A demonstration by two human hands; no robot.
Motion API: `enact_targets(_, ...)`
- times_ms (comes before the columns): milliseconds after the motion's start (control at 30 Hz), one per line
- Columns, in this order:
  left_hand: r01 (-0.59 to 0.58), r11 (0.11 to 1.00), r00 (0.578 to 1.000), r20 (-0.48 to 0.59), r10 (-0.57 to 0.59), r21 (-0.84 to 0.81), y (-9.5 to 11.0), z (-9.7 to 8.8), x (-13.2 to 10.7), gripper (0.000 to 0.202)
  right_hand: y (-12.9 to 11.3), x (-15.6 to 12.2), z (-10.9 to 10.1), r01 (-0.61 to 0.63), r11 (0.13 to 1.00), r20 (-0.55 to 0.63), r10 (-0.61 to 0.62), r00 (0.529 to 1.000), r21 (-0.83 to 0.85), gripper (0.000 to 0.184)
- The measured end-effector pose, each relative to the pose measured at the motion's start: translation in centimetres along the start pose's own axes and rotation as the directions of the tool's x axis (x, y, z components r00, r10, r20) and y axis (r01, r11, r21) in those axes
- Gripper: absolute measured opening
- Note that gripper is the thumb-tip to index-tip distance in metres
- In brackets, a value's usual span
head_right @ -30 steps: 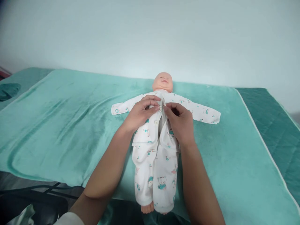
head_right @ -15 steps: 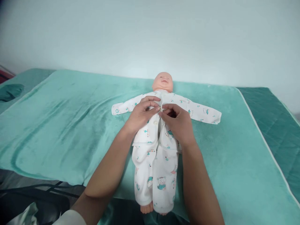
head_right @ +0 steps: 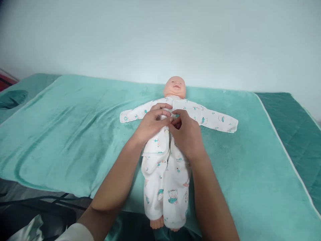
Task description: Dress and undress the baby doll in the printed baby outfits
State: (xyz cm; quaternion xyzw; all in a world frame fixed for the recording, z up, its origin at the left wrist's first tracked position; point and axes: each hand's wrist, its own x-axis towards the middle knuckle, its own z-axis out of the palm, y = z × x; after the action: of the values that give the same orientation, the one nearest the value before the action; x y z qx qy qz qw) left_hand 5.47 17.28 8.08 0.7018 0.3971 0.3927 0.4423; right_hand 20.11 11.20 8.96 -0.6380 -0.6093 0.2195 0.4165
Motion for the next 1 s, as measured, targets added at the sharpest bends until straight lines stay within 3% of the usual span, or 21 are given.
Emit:
enact_targets(200, 0.025, 0.995, 0.998, 0.052, -0.02, -0.094, -0.1, -0.4, 0.0, 0.013, 0.1, -0.1, 0.3, 0.022, 0.999, 0.008, -0.022, 1.0, -0.033, 0.042)
enact_targets(400, -0.008, 0.999, 0.999, 0.041, 0.01, -0.046, 0.2, -0.8, -0.3, 0.01, 0.3, -0.3, -0.7, -0.017, 1.0, 0.042, 0.018, 0.999, -0.024, 0.05)
enact_targets(500, -0.021, 0.999, 0.999, 0.035, 0.023, -0.046, -0.1, -1.2, -0.4, 0.006, 0.1, -0.8, -2.1, -0.042, 0.994, 0.084, 0.05, 0.995, -0.101, 0.04)
enact_targets(633, -0.099, 0.995, 0.994, 0.034, 0.099, -0.009, -0.2, -1.7, -0.5, 0.008, -0.8, -1.9, -2.9, 0.037, 0.927, 0.163, 0.026, 0.986, -0.374, 0.023)
enact_targets(800, -0.244, 0.957, 0.947, 0.25, 0.2, 0.157, 0.6, -2.7, -0.9, 0.013, -1.3, -2.4, -2.4, 0.148, 0.863, 0.182, -0.067, 0.981, -0.483, 0.025)
enact_targets(900, -0.295, 0.928, 0.905, 0.379, 0.194, 0.229, 0.9, -3.2, -1.0, 0.01, -1.2, -2.3, -2.6, 0.166, 0.895, 0.231, -0.073, 0.97, -0.414, 0.032)
enact_targets(1000, -0.299, 0.927, 0.888, 0.423, 0.182, 0.228, 0.9, -3.5, -1.1, 0.007, -1.0, -1.9, -3.2, 0.11, 0.947, 0.28, -0.022, 0.96, -0.303, 0.039)
